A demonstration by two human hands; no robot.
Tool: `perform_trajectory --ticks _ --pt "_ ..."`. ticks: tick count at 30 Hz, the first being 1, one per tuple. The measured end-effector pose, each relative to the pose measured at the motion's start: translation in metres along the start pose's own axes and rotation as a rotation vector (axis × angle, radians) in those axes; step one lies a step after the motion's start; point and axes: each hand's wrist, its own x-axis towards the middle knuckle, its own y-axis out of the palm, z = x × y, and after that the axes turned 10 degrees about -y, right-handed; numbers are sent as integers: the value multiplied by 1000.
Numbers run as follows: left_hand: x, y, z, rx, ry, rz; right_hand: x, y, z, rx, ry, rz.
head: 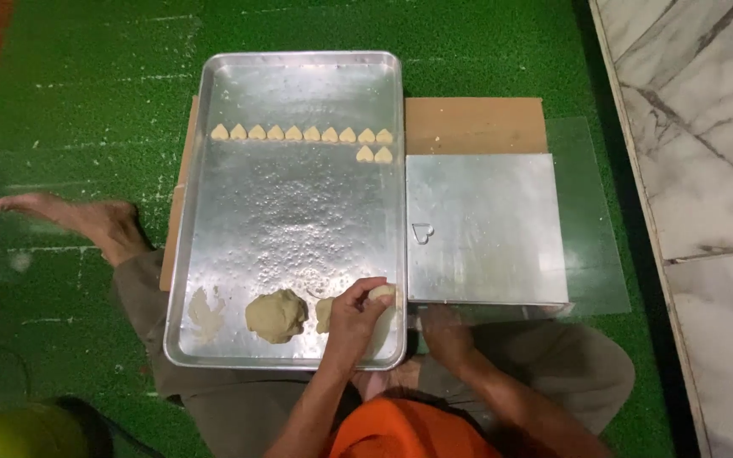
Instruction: Shaping dough into heart shapes using a rolling pin and a cutter, then placing them on a baking tray.
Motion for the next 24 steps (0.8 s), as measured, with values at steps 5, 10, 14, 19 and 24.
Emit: perform_trajectory --ticks 5,10,14,19,24 --pt "4 -7 8 13 12 -2 -2 -32 -30 374 95 440" --pt "13 2 -25 303 156 55 10 -160 -40 401 160 436" --pt "47 23 -35 863 620 -35 -3 -149 -42 436 151 350" --pt "100 57 -26 1169 656 -68 -18 -196 -28 211 63 379" --pt "113 82 -27 1120 746 -34 -60 -232 -36 174 99 494"
